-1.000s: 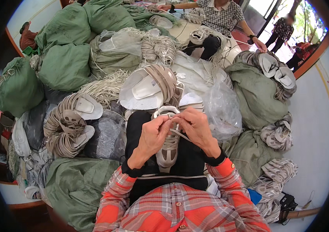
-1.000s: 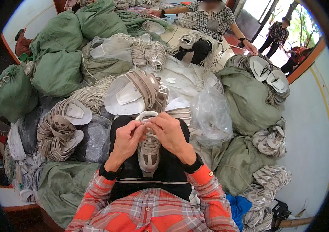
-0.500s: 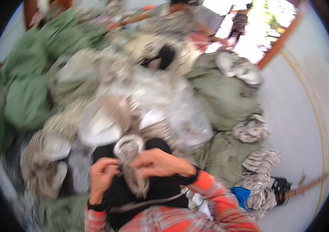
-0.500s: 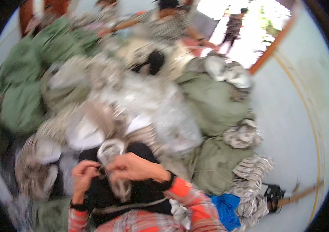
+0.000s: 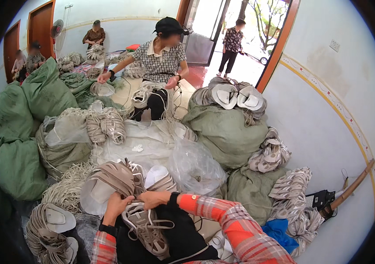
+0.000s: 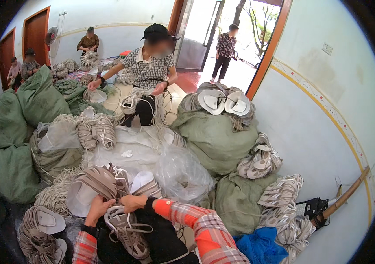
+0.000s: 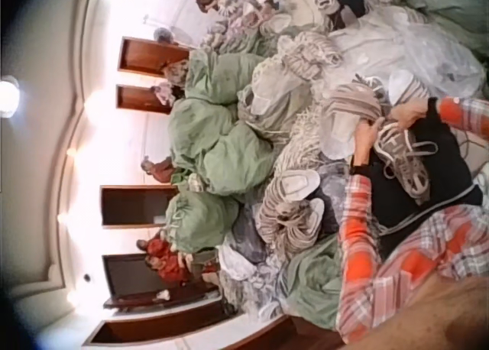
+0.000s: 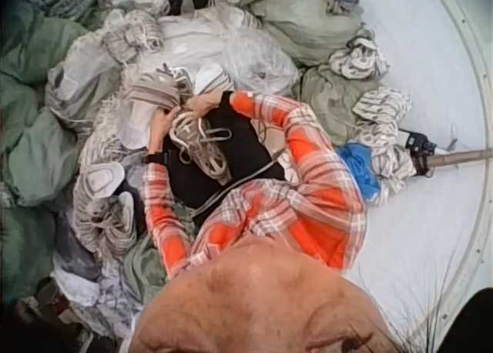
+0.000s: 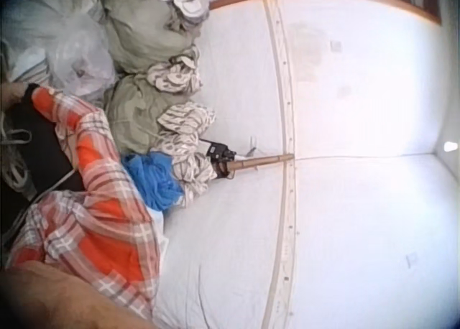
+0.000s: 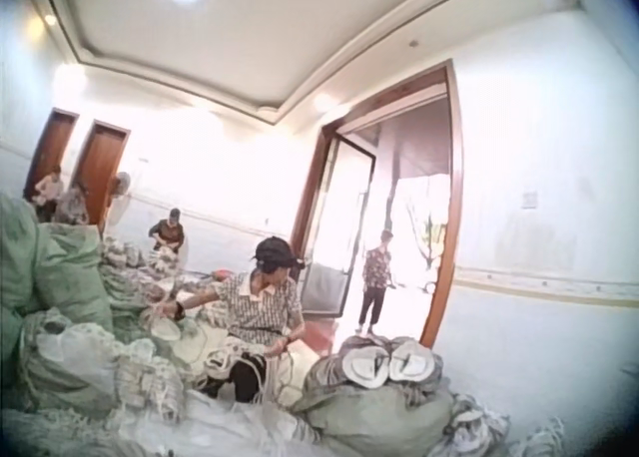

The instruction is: The recorder is threading laces through the eyelets of a shoe and tying them.

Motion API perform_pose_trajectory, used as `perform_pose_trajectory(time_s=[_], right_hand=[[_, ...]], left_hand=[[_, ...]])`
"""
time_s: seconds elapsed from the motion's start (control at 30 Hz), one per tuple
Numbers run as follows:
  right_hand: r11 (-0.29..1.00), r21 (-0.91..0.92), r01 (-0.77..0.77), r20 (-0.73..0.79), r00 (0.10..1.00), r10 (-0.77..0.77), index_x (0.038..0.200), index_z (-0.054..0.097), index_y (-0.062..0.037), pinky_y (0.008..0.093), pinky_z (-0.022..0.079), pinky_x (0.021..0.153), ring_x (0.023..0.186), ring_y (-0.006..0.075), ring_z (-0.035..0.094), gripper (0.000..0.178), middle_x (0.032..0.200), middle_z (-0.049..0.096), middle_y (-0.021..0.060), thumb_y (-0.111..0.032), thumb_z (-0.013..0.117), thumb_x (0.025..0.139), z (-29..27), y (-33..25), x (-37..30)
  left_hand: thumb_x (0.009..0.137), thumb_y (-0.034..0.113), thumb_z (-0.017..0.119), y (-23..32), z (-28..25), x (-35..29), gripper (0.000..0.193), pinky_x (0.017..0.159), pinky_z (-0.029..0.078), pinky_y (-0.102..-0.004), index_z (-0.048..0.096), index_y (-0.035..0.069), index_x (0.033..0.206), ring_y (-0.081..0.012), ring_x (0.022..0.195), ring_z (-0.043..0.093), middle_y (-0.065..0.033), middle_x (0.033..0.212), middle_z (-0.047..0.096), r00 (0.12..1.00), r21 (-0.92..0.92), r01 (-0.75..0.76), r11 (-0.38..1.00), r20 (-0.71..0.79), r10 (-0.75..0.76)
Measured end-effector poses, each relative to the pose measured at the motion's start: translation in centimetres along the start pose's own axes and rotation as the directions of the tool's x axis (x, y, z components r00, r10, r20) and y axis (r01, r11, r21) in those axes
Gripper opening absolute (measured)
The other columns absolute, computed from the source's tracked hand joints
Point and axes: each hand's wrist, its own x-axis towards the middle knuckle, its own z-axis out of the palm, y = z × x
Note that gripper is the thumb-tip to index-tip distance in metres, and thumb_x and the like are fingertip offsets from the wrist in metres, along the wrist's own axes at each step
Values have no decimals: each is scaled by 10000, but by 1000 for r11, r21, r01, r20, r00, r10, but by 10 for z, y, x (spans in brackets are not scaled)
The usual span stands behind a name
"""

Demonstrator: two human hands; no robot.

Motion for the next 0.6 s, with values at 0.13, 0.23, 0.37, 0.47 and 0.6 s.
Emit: perform_pose_trajectory(time_s=[0.13,0.23,0.37,0.47,0.6], right_hand=[[862,-57,503,-434,765,-476,1256,474,21,422,495,754,846,375,635,590,904,648,248,-222,602,735,11,-22,-19],[747,648,-145,-147,939,310,977,640,19,288,490,770,887,200,642,303,989,670,108,-245,638,829,-17,-59,-68],[-185,959,213,-172,961,216,1178,559,-3,319,486,874,962,185,617,316,1081,635,85,-134,581,891,47,-44,-97],[-314,939,141,-107,987,122,1238,505,-14,328,458,941,1036,185,586,391,1162,600,70,-110,606,873,63,-68,-69],[-308,901,304,-294,952,80,1198,527,-33,326,473,903,1013,181,594,349,1117,611,48,-104,617,868,45,-117,-30]], left_hand=[[735,202,741,16,-6,8,465,744,526,-322,602,-77,1079,-207,895,646,-122,977,670,996,-669,52,742,90,12],[868,257,634,-6,-34,19,417,835,466,-341,554,-9,1179,-193,977,587,-91,1091,618,860,-672,410,616,509,-17],[767,213,724,-32,-90,-40,544,896,434,-328,522,1,1224,-217,1077,541,-107,1198,566,973,-431,29,902,-193,-123],[695,161,758,-90,-125,-50,657,920,426,-321,488,-8,1269,-234,1097,533,-110,1228,554,819,171,50,984,-570,57],[673,145,751,-123,-112,-22,670,905,430,-310,496,-1,1276,-223,1037,563,-86,1152,607,932,-523,331,785,52,-359]])
